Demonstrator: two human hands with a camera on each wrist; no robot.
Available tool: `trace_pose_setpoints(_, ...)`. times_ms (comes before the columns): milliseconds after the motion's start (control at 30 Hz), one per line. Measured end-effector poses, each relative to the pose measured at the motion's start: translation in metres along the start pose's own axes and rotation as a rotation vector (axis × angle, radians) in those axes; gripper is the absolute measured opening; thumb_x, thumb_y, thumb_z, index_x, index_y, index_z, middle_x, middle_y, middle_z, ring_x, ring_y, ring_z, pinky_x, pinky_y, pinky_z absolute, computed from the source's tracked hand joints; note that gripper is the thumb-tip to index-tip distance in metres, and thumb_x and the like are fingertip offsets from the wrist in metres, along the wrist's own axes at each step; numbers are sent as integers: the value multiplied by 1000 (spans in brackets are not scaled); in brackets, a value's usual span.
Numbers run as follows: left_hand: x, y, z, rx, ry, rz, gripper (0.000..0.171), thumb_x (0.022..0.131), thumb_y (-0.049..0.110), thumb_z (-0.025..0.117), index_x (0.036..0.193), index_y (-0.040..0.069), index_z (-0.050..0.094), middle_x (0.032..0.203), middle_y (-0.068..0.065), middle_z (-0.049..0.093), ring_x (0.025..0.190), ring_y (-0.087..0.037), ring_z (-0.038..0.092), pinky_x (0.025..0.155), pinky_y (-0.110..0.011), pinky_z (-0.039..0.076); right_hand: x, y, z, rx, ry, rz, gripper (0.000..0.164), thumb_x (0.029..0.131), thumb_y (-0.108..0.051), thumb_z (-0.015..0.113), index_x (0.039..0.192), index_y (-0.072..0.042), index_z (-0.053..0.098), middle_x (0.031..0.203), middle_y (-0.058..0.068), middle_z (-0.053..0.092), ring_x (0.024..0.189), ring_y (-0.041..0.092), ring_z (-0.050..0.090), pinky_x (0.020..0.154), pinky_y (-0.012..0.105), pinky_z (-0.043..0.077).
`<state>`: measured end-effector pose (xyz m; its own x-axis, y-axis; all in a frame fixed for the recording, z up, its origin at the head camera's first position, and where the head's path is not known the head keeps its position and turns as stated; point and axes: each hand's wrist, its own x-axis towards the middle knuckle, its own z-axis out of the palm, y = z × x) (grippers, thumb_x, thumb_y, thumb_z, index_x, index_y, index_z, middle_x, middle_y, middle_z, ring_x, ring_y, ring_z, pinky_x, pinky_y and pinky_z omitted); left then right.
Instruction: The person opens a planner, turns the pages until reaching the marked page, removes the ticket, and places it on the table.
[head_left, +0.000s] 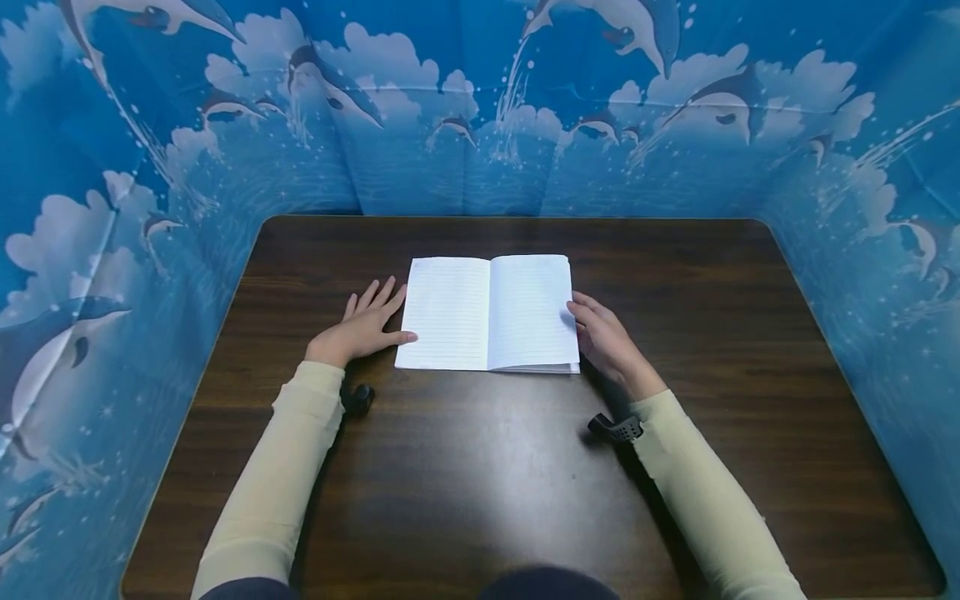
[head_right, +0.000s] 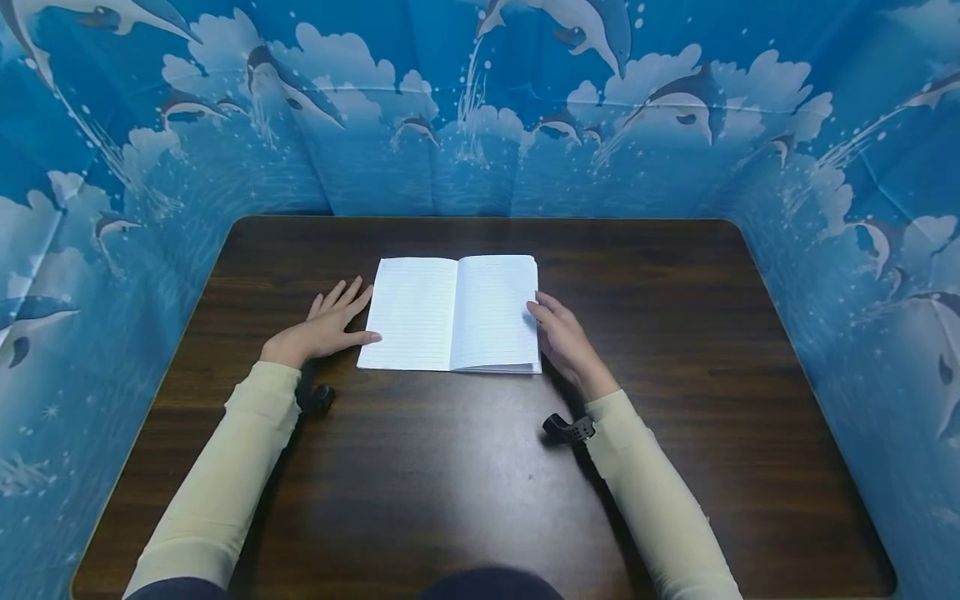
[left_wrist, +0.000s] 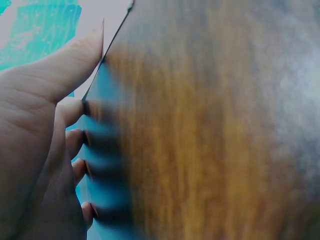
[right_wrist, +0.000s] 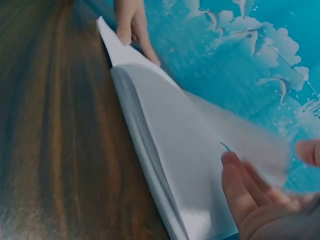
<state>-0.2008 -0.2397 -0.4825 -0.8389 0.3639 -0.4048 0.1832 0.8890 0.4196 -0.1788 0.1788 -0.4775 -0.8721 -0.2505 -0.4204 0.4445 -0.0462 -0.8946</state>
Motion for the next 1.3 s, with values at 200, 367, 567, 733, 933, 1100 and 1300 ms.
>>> trace_pose_setpoints(200, 2, -3, 0, -7, -5, -11, 105, 96, 72, 55, 169, 24, -3, 176, -6, -17, 162, -36, -20, 126, -66, -14, -6, -3, 8, -51, -124, -65, 68, 113, -45, 38, 167, -9, 16, 151, 17, 44, 123, 18, 57, 94, 25, 57)
trace_pose_setpoints(367, -3, 3, -1, -18, 0, -3, 102, 98, 66, 57, 169, 21, 0, 176, -10, -15, 162, -39, -18, 125, -68, -13, -10, -13, 23, -61, -167, -121, 69, 113, -45, 30, 167, -7, 9, 156, 22, 38, 129, 23, 52, 97, 21, 53)
trace_pose_setpoints(567, -3, 4, -1, 9, 1, -6, 100, 100, 65, 56, 169, 20, -1, 176, -10, -15, 162, -39, -18, 126, -67, -13, -12, -21, 37, -27, -205, -174, 66, 114, -44, 25, 168, -9, 8, 162, 24, 34, 135, 24, 50, 103, 25, 49)
trace_pose_setpoints(733, -4, 6, -2, 19, 3, -5, 100, 100, 65, 55, 169, 20, -1, 176, -11, -14, 162, -39, -17, 126, -67, -12, -7, -24, 45, 6, -273, -244, 64, 113, -43, 22, 168, -11, 13, 169, 21, 32, 151, 33, 42, 116, 37, 42)
trace_pose_setpoints(933, -5, 5, -2, -3, 4, 3, 100, 100, 63, 57, 169, 17, 1, 176, -13, -13, 162, -41, -17, 126, -69, -11, -1, -23, 54, -17, -283, -253, 66, 113, -44, 22, 168, -9, 11, 173, 17, 24, 158, 41, 29, 129, 59, 22)
trace_pose_setpoints(1100, -5, 6, -5, 16, -13, -9, 102, 99, 65, 56, 169, 18, 0, 176, -12, -13, 162, -41, -16, 126, -69, -9, 2, -23, 62, -25, -277, -233, 65, 113, -43, 22, 168, -9, 13, 174, 15, 22, 157, 41, 32, 129, 57, 23)
trace_pose_setpoints(1300, -5, 10, -10, 42, -50, -40, 103, 98, 69, 55, 169, 20, -1, 176, -10, -15, 162, -39, -17, 128, -67, -8, 4, -23, 68, 3, -279, -227, 64, 114, -40, 24, 168, -8, 15, 174, 17, 20, 157, 42, 30, 129, 55, 25)
